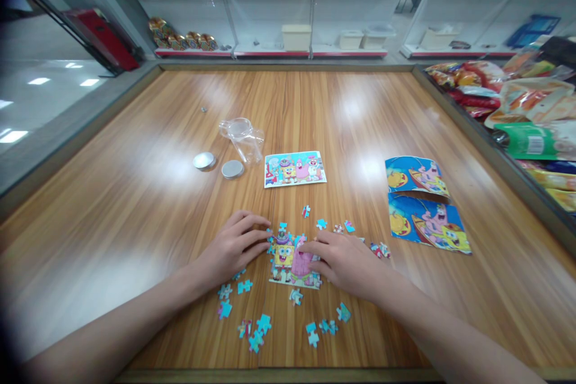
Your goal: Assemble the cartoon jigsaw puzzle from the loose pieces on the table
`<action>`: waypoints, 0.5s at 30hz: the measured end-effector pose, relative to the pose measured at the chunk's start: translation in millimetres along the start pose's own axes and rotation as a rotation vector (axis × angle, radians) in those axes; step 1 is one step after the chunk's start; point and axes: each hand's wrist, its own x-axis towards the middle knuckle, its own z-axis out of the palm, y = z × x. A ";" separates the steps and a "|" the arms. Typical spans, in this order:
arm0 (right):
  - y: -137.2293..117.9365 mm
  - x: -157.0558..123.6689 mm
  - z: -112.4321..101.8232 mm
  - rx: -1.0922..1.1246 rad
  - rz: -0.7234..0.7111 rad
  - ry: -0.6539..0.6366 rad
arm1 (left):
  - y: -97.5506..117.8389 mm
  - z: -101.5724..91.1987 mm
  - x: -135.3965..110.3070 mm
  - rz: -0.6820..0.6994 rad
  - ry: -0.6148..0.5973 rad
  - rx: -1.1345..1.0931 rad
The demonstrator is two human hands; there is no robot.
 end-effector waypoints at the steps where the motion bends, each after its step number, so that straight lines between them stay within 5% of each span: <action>1: 0.0 -0.1 0.3 -0.002 -0.001 -0.005 | -0.2 1.0 -0.3 0.004 0.004 -0.006; 15: 1.4 0.4 1.4 0.018 -0.013 0.008 | -4.2 3.4 -1.6 -0.022 0.030 0.009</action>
